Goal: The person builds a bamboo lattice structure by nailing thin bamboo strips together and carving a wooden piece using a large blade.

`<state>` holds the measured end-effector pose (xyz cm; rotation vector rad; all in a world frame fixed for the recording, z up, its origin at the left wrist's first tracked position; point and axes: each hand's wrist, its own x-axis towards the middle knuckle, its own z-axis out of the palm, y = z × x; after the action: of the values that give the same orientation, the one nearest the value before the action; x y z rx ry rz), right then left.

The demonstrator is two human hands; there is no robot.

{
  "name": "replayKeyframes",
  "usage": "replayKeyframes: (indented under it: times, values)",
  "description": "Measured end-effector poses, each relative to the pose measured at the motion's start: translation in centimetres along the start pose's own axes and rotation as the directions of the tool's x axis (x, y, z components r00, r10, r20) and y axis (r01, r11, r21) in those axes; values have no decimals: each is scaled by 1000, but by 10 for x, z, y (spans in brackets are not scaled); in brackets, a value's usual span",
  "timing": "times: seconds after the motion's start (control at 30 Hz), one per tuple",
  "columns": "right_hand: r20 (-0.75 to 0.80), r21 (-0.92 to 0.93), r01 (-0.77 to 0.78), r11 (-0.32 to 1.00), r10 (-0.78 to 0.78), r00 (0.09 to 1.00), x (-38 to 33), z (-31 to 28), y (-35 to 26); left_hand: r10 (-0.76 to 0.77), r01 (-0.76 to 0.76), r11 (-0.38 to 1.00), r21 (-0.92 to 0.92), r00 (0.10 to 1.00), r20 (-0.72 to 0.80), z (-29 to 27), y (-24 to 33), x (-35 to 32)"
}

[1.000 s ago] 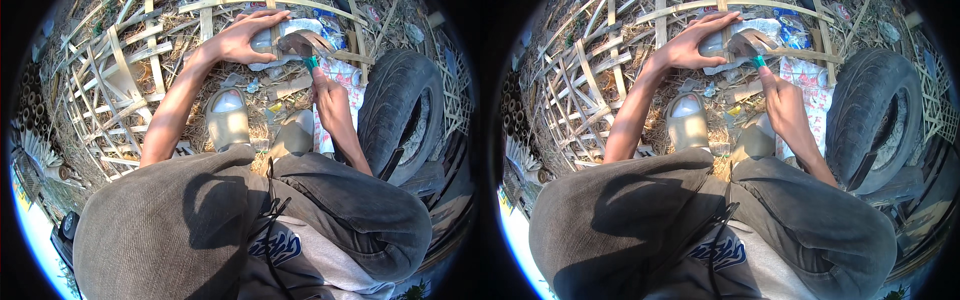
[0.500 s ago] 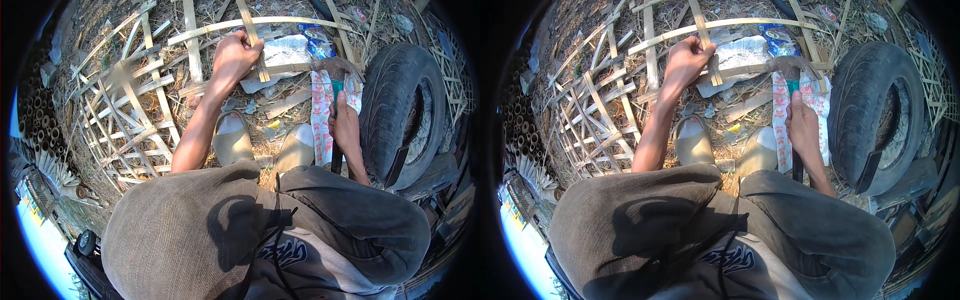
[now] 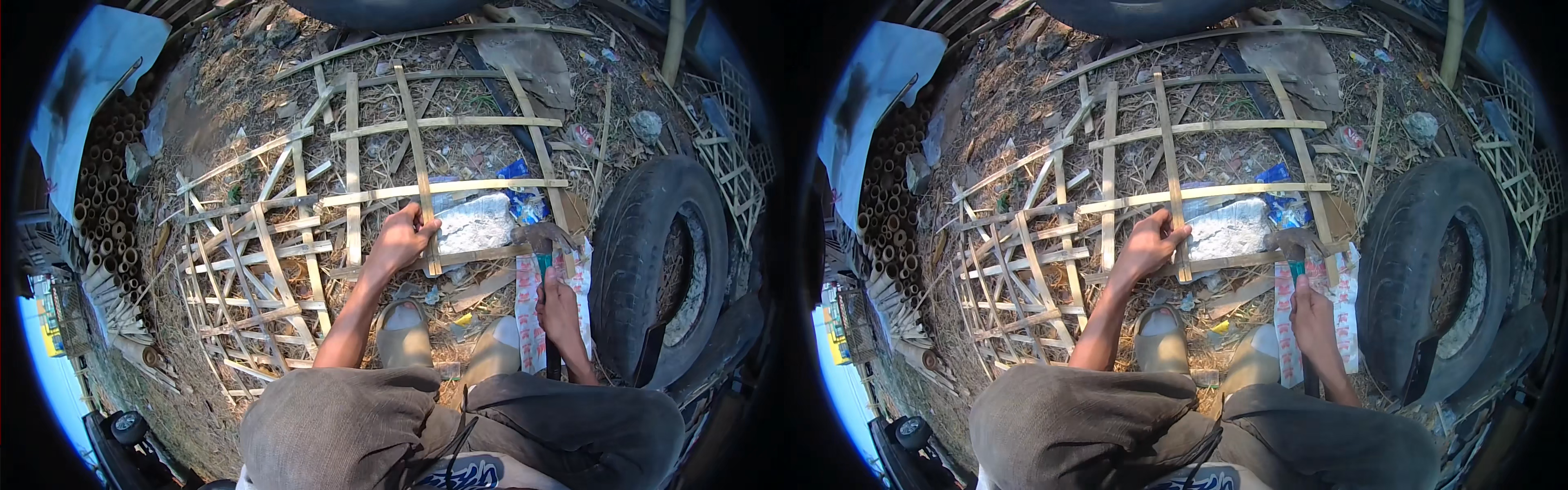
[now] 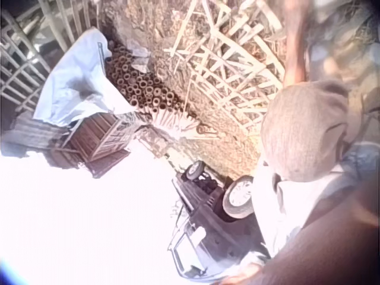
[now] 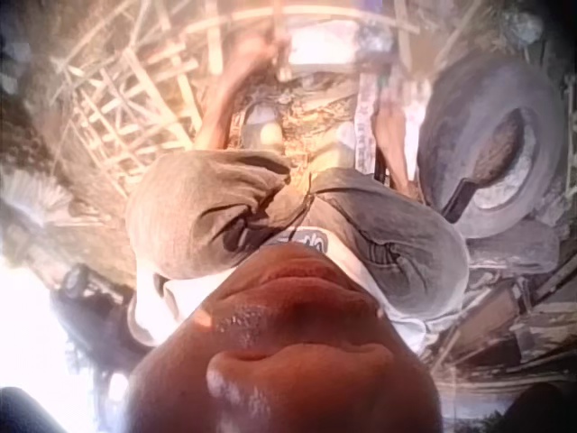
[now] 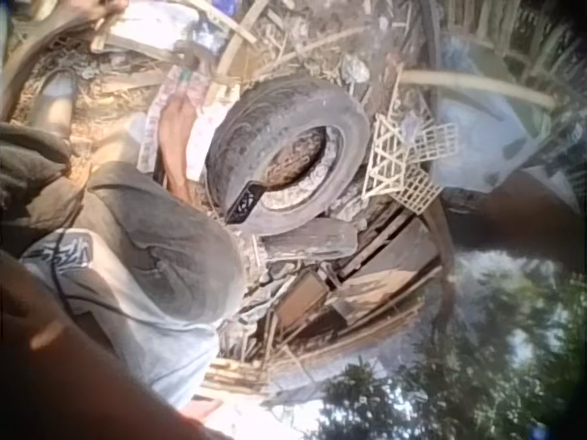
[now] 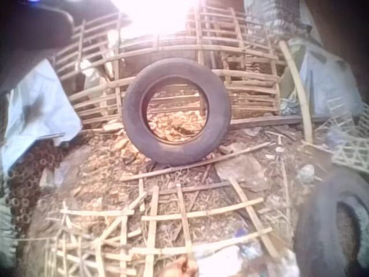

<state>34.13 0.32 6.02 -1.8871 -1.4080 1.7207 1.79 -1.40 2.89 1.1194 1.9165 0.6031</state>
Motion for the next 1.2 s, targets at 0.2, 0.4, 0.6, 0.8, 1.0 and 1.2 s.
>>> replayKeyframes:
  times: [0.2,0.4,0.6,0.8,1.0,1.2]
  values:
    - [10,-3,-44,999,44,999,2,0,-8,-75,74,997,32,997,24,2,-2,2]
    - [-51,-6,-69,998,68,996,5,-17,0,231,-69,929,365,875,-425,-14,10,29]
    - [32,82,-108,991,106,994,13,-6,-4,293,-88,895,437,854,-429,-106,-6,207]
    - [-58,49,-132,990,134,989,6,-22,6,-36,51,886,460,999,-41,-66,9,228]
    - [-118,81,-182,980,191,975,7,-47,11,-51,133,889,439,980,-194,-55,13,213]
    - [-89,247,-135,960,161,983,4,-68,-23,59,45,897,441,974,-219,-134,42,158]
